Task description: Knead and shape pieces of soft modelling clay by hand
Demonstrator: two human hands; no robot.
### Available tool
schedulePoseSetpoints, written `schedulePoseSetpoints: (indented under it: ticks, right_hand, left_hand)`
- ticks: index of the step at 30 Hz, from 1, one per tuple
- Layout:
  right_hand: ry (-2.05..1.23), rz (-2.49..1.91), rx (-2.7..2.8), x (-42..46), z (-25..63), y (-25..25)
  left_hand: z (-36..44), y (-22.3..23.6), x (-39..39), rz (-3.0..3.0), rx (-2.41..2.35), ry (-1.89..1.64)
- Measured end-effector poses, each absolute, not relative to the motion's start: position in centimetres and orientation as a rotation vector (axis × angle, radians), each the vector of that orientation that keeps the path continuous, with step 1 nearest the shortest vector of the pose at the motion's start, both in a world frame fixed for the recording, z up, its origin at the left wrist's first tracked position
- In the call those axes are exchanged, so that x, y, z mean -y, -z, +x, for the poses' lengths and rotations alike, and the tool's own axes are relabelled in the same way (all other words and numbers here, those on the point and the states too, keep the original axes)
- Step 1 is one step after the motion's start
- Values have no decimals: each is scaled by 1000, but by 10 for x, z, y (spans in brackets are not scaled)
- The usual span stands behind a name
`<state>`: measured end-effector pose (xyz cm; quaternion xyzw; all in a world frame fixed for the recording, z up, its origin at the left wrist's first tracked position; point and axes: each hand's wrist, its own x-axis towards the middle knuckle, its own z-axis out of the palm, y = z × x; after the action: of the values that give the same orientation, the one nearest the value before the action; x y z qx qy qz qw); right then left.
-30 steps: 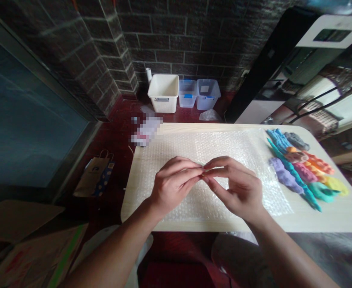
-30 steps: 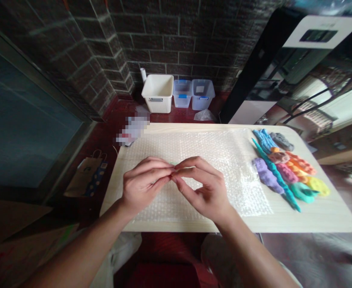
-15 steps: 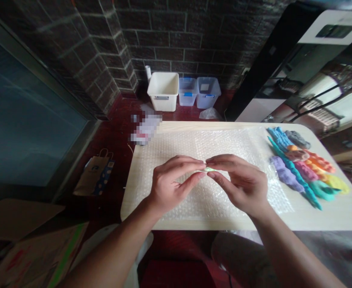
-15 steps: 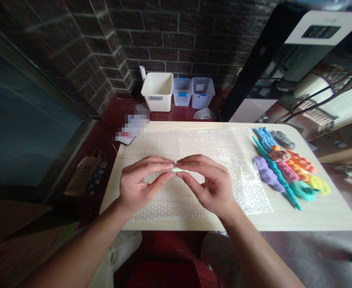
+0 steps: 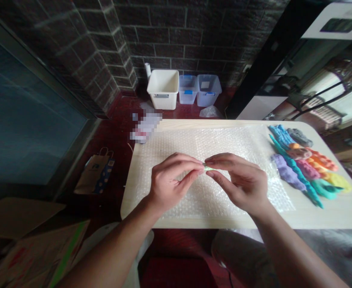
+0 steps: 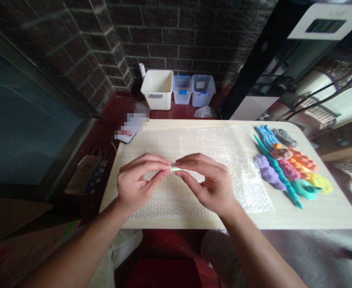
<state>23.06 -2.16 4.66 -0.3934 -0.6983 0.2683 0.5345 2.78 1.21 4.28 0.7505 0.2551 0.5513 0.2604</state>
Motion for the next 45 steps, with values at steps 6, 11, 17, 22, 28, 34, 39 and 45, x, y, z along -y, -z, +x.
schedulePoseSetpoints:
  ticks: [6,11,17,22,28,34,39,45]
  right_hand:
    - [-635,-946,1671,22,231,-48]
    - [-597,-939,1718,23,232,-51]
    - [-602,-937,1723,24,231,-53]
    - [-574,-922,1754,23,231,-54]
    - [-554,-957,1763,23,230,-53]
    - [-592,-970,1741,24,229,-52]
    - [-597,-950,1744,26,230,-50]
    - [-618,-957,1709,27,229,-51]
  left_hand:
    - [28,-43,-12,2052,-684,-1477]
    - [28,-41,-12,2073,-683,-1472]
    - [28,-42,-12,2104,-667,-1438]
    - [29,-43,-12,2103,-686,-1407]
    - [29,-41,-11,2094,-712,-1440]
    - [28,-40,-11,2034,-751,-1425]
    - [28,-40,-12,2047,-700,-1449]
    - [29,-41,-10,2065,-732,-1449]
